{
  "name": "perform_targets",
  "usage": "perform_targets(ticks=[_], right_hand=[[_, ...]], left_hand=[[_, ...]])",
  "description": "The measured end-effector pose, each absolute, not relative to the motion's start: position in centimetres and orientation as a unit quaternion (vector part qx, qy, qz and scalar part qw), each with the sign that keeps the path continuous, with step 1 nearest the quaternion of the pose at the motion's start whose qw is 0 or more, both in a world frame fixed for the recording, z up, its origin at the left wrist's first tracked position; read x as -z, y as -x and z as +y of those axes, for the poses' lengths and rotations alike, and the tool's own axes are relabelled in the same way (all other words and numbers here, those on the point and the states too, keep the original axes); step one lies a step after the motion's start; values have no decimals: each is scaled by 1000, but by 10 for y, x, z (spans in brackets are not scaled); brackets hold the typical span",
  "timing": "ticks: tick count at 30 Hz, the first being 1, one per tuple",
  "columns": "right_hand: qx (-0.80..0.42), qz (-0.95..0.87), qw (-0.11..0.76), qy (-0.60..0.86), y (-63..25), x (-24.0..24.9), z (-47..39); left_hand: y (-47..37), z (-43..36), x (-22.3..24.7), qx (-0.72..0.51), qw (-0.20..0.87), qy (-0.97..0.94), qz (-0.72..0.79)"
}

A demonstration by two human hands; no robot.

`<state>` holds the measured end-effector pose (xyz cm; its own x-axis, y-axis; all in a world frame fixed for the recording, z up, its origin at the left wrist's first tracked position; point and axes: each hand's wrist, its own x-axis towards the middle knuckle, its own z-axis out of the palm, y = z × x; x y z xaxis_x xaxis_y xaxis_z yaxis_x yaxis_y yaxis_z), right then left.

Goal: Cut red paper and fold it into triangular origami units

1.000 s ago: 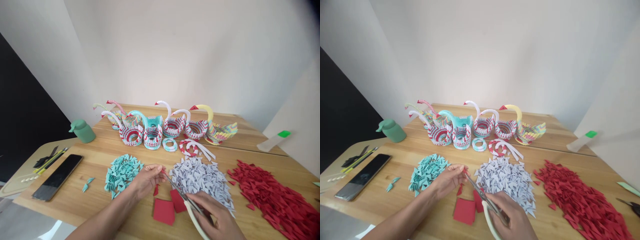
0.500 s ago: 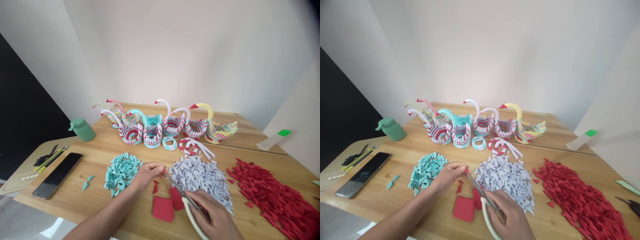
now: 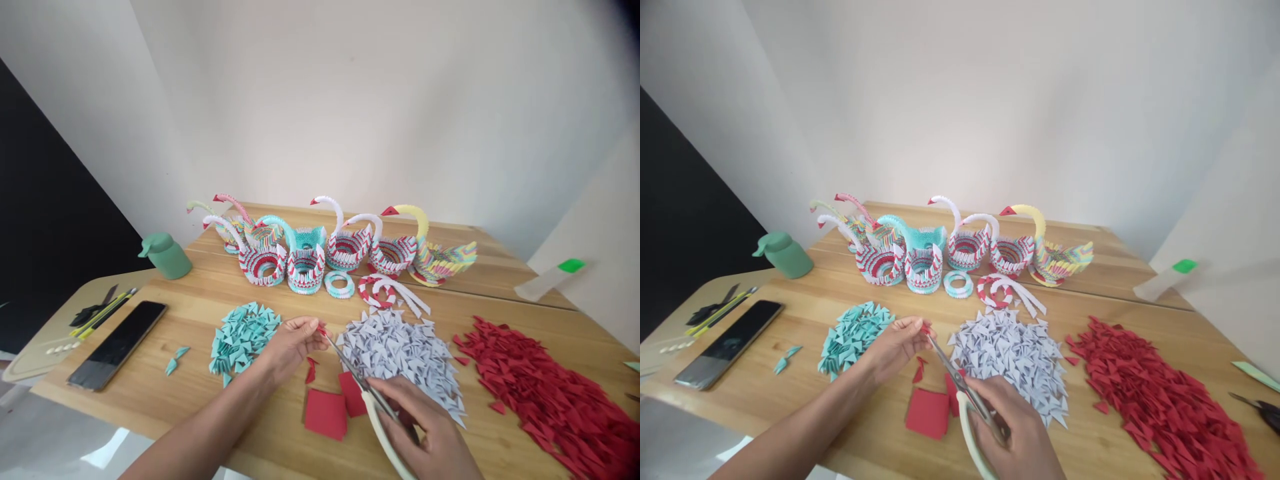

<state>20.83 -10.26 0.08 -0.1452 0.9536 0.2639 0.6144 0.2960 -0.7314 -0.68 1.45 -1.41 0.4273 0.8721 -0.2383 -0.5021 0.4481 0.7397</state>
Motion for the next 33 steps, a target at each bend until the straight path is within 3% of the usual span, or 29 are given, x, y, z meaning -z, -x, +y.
perform_targets(ticks=[17, 25, 33], right_hand=[[-273, -716, 325, 554, -210, -1, -98], [-135, -775, 349, 509, -206, 3, -100], [-205, -750, 330, 536, -212, 9, -101]], left_hand=[[6, 13, 11, -443, 771, -328, 320], [7, 14, 14, -467, 677, -423, 380], [5, 11, 7, -459, 735, -371, 334]])
